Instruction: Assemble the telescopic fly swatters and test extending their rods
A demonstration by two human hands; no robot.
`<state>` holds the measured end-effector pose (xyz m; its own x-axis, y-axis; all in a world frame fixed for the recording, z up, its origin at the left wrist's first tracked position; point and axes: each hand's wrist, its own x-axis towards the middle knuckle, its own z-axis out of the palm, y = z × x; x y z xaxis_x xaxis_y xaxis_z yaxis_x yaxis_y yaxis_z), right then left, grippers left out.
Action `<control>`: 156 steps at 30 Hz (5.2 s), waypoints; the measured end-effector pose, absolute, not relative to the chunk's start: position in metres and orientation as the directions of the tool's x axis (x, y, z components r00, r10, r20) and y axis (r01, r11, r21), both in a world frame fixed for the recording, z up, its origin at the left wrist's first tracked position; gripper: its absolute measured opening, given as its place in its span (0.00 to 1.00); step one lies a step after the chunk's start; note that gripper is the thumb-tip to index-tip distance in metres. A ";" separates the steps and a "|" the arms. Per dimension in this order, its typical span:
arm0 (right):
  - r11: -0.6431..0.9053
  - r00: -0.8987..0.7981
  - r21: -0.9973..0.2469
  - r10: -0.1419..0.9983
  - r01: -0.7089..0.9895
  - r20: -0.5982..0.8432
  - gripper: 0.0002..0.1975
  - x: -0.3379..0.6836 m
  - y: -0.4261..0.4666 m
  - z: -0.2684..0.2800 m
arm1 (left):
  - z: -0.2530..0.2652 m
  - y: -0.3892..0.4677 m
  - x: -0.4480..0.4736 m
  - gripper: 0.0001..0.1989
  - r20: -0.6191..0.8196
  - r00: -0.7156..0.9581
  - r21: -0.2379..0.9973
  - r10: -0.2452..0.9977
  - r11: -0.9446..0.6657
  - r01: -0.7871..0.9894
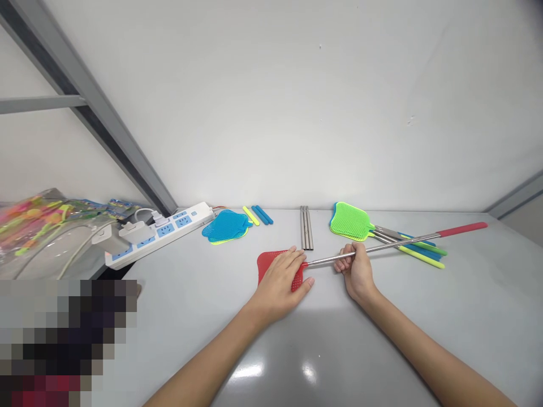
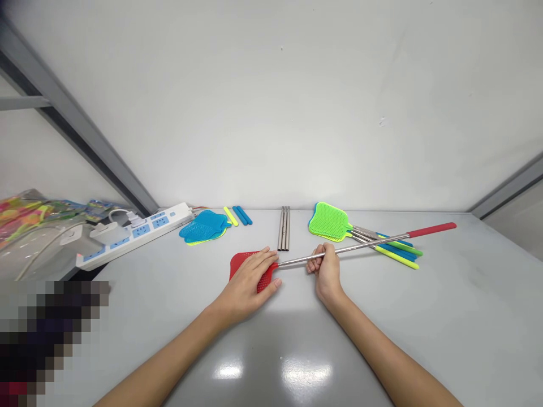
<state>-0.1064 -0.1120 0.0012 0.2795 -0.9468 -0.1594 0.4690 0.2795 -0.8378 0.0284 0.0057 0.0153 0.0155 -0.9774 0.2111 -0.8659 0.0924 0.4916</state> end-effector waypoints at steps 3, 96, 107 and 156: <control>0.279 0.278 -0.838 -0.947 0.468 -0.160 0.16 -0.106 -0.112 0.002 | 0.016 0.006 0.028 0.23 0.222 0.023 0.500 -0.975 0.094 -0.861; 0.626 0.639 -0.341 -0.764 0.701 -0.088 0.19 -0.117 -0.105 0.009 | 0.024 0.014 0.020 0.15 0.205 -0.010 0.335 -0.979 0.080 -0.939; 0.677 0.683 -0.312 -0.722 0.666 -0.110 0.19 -0.110 -0.096 0.009 | 0.023 0.014 0.019 0.15 0.209 -0.013 0.301 -0.978 0.077 -0.951; 0.441 0.630 -0.812 -0.767 0.383 -0.119 0.10 -0.108 -0.093 0.015 | 0.038 0.003 0.052 0.11 0.375 0.009 0.220 -0.927 0.079 -0.972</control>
